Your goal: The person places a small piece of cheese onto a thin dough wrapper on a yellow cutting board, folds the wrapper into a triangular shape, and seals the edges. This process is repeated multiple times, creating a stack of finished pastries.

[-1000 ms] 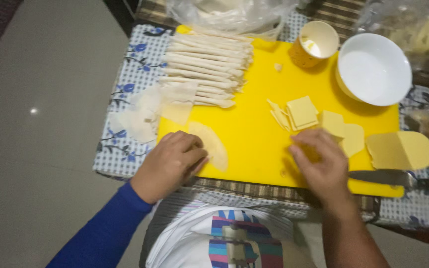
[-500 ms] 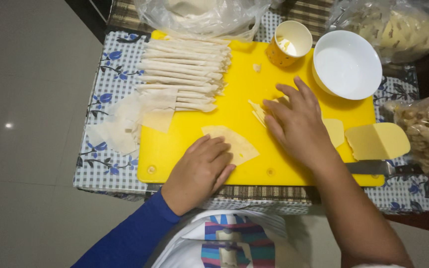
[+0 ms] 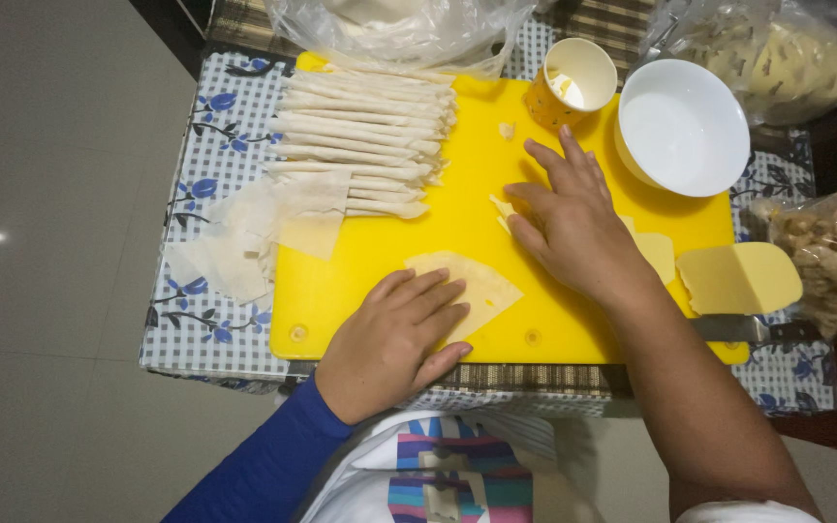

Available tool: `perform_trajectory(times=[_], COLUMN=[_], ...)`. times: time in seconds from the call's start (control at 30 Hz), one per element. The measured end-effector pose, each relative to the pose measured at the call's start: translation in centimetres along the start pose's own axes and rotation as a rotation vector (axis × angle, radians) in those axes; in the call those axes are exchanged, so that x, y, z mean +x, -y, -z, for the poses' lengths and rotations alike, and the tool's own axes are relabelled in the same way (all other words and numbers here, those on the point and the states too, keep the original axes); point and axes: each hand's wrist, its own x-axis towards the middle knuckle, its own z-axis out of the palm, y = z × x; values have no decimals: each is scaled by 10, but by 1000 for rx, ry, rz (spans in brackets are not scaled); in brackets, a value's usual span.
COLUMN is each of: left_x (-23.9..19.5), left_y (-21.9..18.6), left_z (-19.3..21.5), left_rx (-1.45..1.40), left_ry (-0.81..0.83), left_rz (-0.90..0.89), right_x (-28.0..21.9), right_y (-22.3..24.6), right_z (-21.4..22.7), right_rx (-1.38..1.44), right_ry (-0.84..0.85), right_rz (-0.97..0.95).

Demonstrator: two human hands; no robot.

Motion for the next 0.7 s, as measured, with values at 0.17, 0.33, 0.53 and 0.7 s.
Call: perform_trajectory(times=[0.17, 0.33, 0.53, 0.7], left_x=[-2, -3, 0, 25], left_y=[1, 2, 1, 4], left_z=[0, -1, -1, -5], left_rx=[-16, -23, -136, -289], left_ry=[-18, -38, -112, -147], left_rz=[19, 28, 116, 160], right_x=[4, 3, -11, -32], right_y=[-2, -8, -19, -15], right_z=[-1, 1, 10, 25], right_rx=[13, 40, 206, 402], right_ry=[18, -53, -140, -140], right_rz=[6, 19, 13, -21])
